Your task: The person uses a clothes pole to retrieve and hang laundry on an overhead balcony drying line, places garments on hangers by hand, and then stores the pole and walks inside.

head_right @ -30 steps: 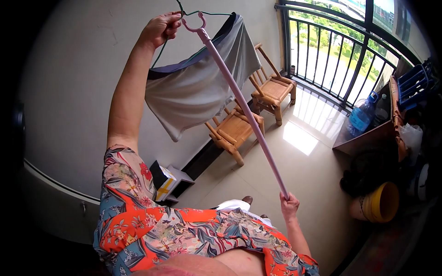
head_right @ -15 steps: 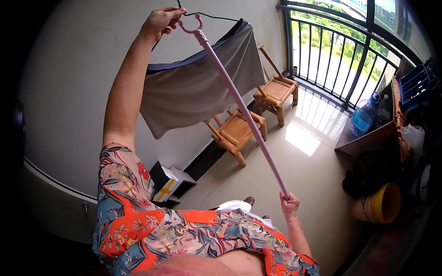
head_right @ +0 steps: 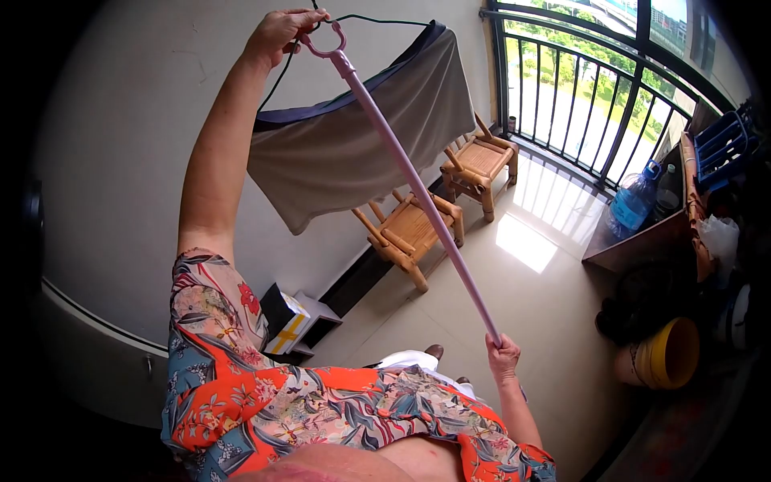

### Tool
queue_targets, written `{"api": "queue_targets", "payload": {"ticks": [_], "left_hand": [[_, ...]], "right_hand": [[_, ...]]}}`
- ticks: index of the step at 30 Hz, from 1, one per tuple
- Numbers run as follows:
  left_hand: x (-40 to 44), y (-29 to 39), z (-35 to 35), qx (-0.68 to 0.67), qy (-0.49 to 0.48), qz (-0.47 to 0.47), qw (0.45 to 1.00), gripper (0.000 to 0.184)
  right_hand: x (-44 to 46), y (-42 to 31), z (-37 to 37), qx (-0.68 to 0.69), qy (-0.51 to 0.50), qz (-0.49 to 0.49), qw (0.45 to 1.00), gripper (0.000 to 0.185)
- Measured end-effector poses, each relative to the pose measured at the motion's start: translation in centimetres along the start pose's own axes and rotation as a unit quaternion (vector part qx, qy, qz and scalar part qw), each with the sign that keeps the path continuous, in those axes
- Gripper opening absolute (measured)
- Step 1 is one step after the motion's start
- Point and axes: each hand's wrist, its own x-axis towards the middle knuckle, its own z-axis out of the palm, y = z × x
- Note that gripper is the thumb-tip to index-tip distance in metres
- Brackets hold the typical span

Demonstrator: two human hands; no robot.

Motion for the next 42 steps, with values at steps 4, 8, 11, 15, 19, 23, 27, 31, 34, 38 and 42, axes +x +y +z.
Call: {"api": "queue_targets", "payload": {"ticks": [4,8,11,15,19,23,27,31,34,38,42], "left_hand": [[0.0,0.2,0.0,-0.015,-0.003,-0.003,1.000,0.018],[-0.2,0.8,-0.1,-0.010,-0.010,-0.016,1.000,0.017],[-0.9,2.7,0.2,-0.012,-0.004,-0.050,0.999,0.016],[-0.9,3.3,0.4,-0.040,0.015,-0.043,0.998,0.016],[-0.4,2.8,0.5,-0.003,0.011,-0.023,1.000,0.016],[0.3,2.8,0.4,0.033,0.029,0.011,0.999,0.019],[1.6,1.6,0.4,0.345,0.306,0.352,0.815,0.024],[-7.3,5.8,3.4,0.205,0.284,0.353,0.868,0.018],[-16.2,3.6,9.1,0.003,0.060,0.124,0.991,0.019],[-22.8,-2.1,17.1,-0.241,-0.178,-0.053,0.953,0.040],[-25.2,-1.1,21.0,-0.352,-0.195,-0.114,0.908,0.028]], "right_hand": [[0.3,-0.6,0.1,-0.009,0.003,0.006,1.000,0.037],[0.6,-0.9,0.5,0.028,-0.006,0.020,0.999,0.036],[0.5,-0.9,0.9,0.054,-0.015,0.010,0.998,0.033],[0.3,-1.2,1.4,0.052,-0.010,0.002,0.999,0.036],[0.6,-1.2,1.8,0.035,0.001,-0.004,0.999,0.039],[1.1,-2.4,1.8,0.052,0.002,0.003,0.999,0.038],[2.1,-5.5,1.7,0.086,-0.013,0.006,0.996,0.038],[3.5,-8.0,1.6,0.102,-0.018,-0.004,0.995,0.033],[4.7,-9.5,1.5,0.104,-0.029,-0.003,0.994,0.035],[5.3,-10.8,1.7,0.126,-0.045,-0.021,0.991,0.030],[5.2,-13.4,1.3,0.134,-0.066,-0.047,0.988,0.024]]}}
